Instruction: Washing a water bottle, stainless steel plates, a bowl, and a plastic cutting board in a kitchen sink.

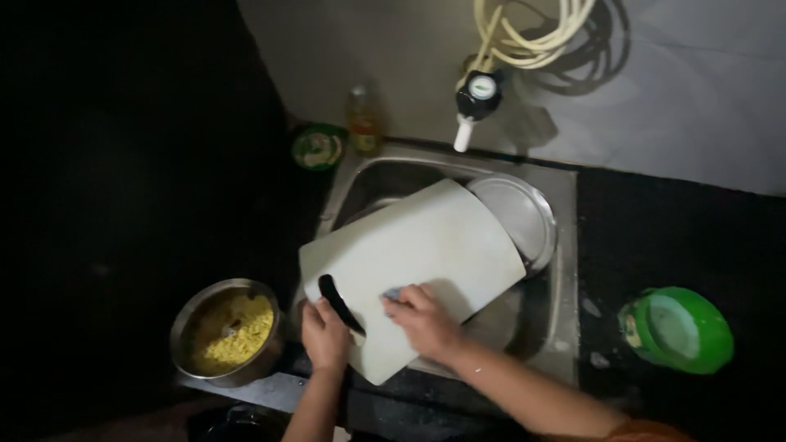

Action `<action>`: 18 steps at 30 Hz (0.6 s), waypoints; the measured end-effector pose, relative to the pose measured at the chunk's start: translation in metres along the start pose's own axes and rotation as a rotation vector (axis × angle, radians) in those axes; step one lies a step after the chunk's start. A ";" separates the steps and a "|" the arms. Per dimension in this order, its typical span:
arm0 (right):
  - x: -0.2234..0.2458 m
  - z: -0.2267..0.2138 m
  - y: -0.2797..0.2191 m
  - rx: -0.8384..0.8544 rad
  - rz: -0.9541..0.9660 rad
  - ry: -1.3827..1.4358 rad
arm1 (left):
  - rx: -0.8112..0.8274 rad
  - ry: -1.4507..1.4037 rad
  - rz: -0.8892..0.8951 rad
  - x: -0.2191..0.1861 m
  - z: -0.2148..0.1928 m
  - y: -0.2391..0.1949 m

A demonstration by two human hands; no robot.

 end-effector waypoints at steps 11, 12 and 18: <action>-0.109 0.013 -0.036 -0.234 0.500 -0.160 | -0.063 -0.012 0.252 0.006 0.001 0.001; -0.051 0.024 -0.036 -0.039 0.471 -0.046 | -0.077 -0.033 0.330 0.008 0.001 0.001; -0.157 -0.020 -0.058 -0.222 0.414 -0.243 | 0.019 -0.174 -0.023 -0.036 -0.009 -0.013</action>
Point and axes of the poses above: each hand's wrist, its own y-axis towards the middle knuckle, its own z-axis out of the palm, x = y × z, the point moved 5 cm from there along y, towards the middle knuckle, and after that the axes turned 8 degrees about z, right-handed, at the moved point
